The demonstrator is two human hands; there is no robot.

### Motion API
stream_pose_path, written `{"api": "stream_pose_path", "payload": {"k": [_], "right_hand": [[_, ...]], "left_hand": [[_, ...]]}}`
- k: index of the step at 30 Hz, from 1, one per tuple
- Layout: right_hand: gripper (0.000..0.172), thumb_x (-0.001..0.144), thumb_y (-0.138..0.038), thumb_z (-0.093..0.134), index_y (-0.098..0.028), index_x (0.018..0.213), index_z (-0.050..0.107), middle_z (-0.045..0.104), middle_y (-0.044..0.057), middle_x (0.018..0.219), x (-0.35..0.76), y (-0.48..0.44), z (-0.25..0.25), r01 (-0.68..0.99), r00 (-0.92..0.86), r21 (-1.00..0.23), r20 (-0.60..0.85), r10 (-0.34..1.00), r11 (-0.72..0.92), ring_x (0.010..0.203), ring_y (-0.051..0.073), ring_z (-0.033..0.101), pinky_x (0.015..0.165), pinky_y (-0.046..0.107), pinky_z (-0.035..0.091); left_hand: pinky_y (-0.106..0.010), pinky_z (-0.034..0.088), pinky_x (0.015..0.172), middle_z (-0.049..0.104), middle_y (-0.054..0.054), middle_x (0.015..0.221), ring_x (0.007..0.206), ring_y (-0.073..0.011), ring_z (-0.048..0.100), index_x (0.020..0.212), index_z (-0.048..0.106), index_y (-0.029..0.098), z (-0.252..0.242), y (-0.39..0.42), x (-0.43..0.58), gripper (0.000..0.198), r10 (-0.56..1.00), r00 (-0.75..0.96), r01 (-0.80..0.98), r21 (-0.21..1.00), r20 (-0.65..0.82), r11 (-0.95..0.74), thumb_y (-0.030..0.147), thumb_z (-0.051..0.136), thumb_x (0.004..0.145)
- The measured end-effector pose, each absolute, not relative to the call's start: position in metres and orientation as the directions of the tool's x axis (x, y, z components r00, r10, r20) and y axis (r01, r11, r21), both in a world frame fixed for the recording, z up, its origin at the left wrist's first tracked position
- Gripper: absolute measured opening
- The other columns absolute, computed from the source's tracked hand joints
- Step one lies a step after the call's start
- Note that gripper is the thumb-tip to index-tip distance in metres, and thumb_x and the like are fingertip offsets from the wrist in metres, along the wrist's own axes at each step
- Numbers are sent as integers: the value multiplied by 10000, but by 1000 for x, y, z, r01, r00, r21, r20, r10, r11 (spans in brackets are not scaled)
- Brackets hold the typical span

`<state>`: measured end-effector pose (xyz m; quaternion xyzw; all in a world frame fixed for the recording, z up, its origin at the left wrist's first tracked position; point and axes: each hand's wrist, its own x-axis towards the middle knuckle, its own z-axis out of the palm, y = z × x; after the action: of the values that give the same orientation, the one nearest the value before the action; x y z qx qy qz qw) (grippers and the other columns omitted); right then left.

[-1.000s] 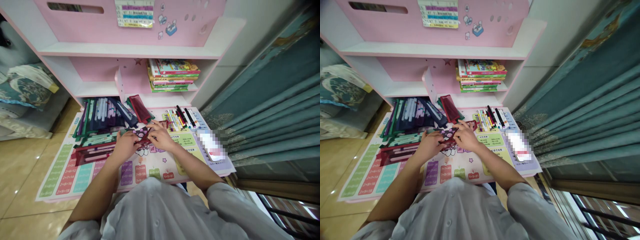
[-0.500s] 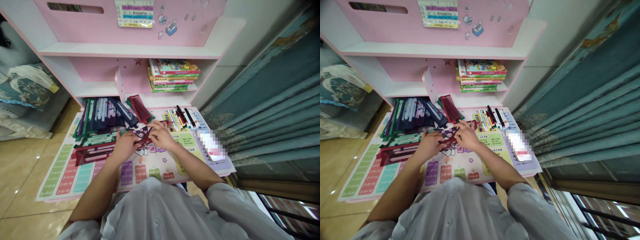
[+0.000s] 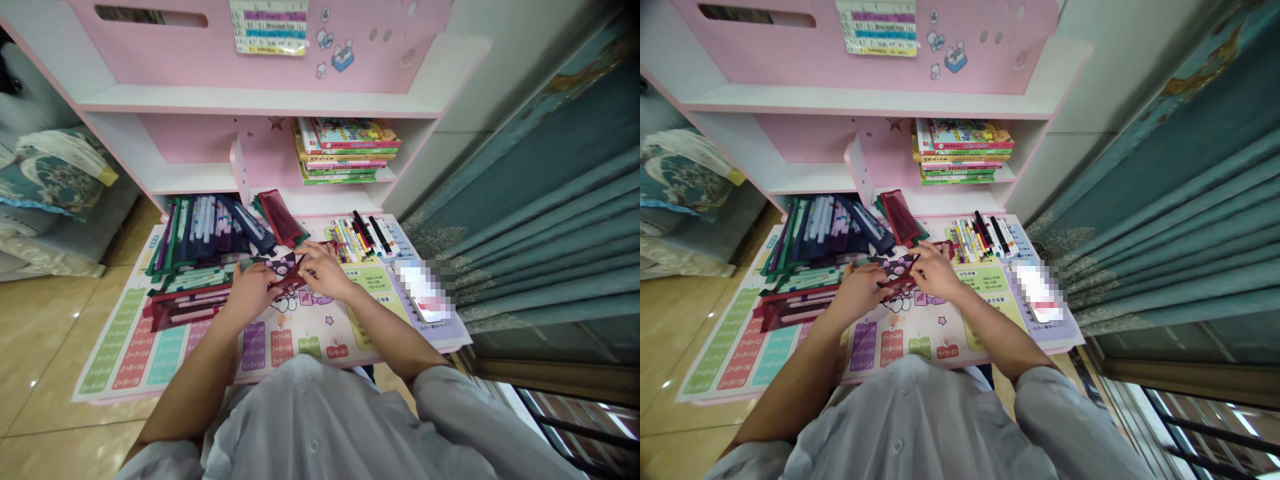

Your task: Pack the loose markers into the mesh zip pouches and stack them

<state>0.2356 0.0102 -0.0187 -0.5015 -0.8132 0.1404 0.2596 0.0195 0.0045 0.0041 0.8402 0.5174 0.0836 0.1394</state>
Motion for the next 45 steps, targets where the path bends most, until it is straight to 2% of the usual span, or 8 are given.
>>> {"api": "stream_pose_path", "payload": {"k": [6, 14, 35, 45], "right_hand": [[196, 822, -197, 581, -209, 660, 690, 650, 49, 1276, 238, 12, -18, 748, -350, -492, 278, 894, 446, 1333, 340, 444, 1093, 699, 165], [202, 825, -204, 576, -208, 659, 692, 663, 53, 1244, 241, 13, -16, 754, -344, -492, 269, 900, 435, 1324, 344, 448, 1080, 698, 183], [192, 816, -209, 600, -223, 655, 704, 680, 44, 1206, 246, 16, -16, 770, -320, -482, 273, 907, 417, 1305, 340, 471, 1118, 679, 121], [184, 810, -196, 612, -212, 649, 700, 688, 45, 1194, 253, 20, -17, 789, -294, -469, 281, 913, 398, 1290, 340, 483, 1101, 673, 149]], "left_hand": [[-612, 240, 1109, 734, -68, 946, 1141, -303, 596, 764, 676, 218, 3, 5, 18, 69, 895, 446, 847, 326, -5, -421, 263, 637, 797], [-630, 228, 1096, 733, -72, 965, 1129, -304, 596, 754, 668, 218, 3, 6, 18, 87, 898, 440, 854, 320, -22, -410, 279, 633, 806], [-599, 276, 1076, 715, -67, 928, 1027, -296, 632, 749, 675, 215, 5, 5, 19, 111, 901, 435, 858, 309, -8, -411, 297, 624, 803], [-600, 276, 1064, 708, -64, 917, 1001, -277, 628, 745, 662, 207, 5, 5, 18, 137, 903, 429, 864, 302, -17, -404, 306, 608, 821]]}}
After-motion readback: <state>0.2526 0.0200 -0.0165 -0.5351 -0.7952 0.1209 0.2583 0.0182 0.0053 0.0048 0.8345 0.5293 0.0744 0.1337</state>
